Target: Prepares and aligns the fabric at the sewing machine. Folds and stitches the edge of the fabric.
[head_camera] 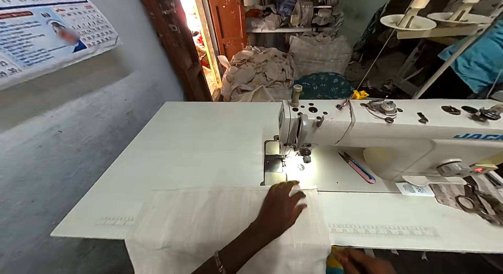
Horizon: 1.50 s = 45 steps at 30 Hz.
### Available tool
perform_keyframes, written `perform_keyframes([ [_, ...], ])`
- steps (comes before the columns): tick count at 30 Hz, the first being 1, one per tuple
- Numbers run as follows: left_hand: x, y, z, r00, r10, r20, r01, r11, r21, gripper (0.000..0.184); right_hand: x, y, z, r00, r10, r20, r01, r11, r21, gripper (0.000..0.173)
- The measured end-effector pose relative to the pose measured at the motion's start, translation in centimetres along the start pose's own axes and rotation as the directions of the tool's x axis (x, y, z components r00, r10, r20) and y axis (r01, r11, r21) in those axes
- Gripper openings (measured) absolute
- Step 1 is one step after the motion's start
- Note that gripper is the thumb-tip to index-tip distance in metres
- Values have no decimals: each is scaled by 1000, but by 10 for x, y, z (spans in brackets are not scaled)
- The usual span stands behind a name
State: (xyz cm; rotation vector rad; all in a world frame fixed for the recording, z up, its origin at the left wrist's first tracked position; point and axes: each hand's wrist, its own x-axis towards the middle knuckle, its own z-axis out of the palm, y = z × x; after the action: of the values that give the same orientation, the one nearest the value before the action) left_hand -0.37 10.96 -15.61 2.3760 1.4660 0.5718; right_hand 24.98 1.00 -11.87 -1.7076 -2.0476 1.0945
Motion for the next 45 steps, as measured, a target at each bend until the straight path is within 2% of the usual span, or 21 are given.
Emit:
perform_keyframes([
  [1, 13, 6, -4, 997, -72, -20, 72, 997, 1, 39, 19, -1, 1, 988, -54, -143, 53, 999, -12, 30],
  [3, 35, 17, -15, 970, -239, 43, 239, 971, -10, 45, 65, 5, 16, 904, -144, -402, 116, 989, -92, 27],
  [5, 49, 18, -21, 942, -300, 152, 313, 948, -64, 42, 100, 5, 27, 833, -161, -530, 138, 987, -83, 33],
  [8, 53, 7, -19, 958, -222, 184, 258, 943, -207, 36, 124, -3, 37, 780, -74, -621, 236, 955, 183, 31],
  [10, 51, 5, -22, 968, -213, 131, 247, 896, -369, 34, 128, -12, 37, 808, 41, -588, 294, 837, 461, 24],
  [12, 50, 8, -31, 961, -259, 101, 275, 829, -487, 30, 125, -24, 38, 779, 65, -624, 372, 754, 542, 17],
  [13, 49, 11, -36, 953, -289, 96, 296, 803, -517, 27, 123, -28, 42, 730, 19, -683, 422, 774, 472, 15],
  [15, 46, 17, -46, 941, -327, 87, 318, 770, -553, 20, 118, -37, 47, 598, -164, -784, 455, 875, 164, 20],
  [17, 41, 20, -52, 942, -332, 58, 302, 757, -579, 17, 115, -46, 49, 543, -311, -780, 397, 914, -87, 28],
  [19, 36, 20, -54, 946, -324, 21, 270, 752, -602, 18, 115, -51, 50, 549, -342, -763, 392, 911, -126, 25],
  [21, 30, 15, -53, 958, -284, -40, 200, 760, -618, 17, 116, -52, 44, 600, -265, -755, 465, 883, 60, 17],
  [24, 23, 13, -53, 969, -170, -181, 24, 791, -612, 15, 112, -54, 22, 824, -110, -556, 442, 739, 509, 17],
  [26, 18, 15, -58, 966, -123, -226, -25, 830, -557, 18, 111, -58, 15, 874, -84, -479, 408, 663, 628, 14],
  [27, 14, 16, -65, 967, -120, -224, -8, 868, -496, 20, 111, -61, 13, 842, -90, -532, 436, 693, 573, 12],
  [29, 3, 21, -82, 952, -161, -261, 87, 958, -273, 24, 112, -63, 12, 664, -148, -733, 498, 819, 286, 11],
  [31, -9, 26, -92, 923, -191, -333, 172, 981, -85, 25, 113, -66, 13, 479, -246, -843, 437, 899, -15, 13],
  [32, -12, 27, -91, 913, -191, -362, 195, 980, -25, 26, 112, -71, 17, 448, -290, -846, 414, 906, -92, 15],
  [35, -16, 29, -83, 898, -202, -390, 229, 973, 23, 30, 103, -96, 34, 450, -396, -801, 432, 881, -193, 18],
  [42, -26, 36, -84, 901, -225, -372, 177, 971, -158, 34, 96, -117, 51, 427, -495, -757, 396, 855, -335, 15],
  [44, -25, 30, -82, 887, -228, -401, 175, 971, -163, 31, 91, -119, 56, 500, -511, -699, 397, 853, -339, 13],
  [45, -24, 23, -80, 881, -227, -416, 175, 972, -159, 29, 85, -118, 57, 593, -500, -631, 390, 864, -317, 23],
])
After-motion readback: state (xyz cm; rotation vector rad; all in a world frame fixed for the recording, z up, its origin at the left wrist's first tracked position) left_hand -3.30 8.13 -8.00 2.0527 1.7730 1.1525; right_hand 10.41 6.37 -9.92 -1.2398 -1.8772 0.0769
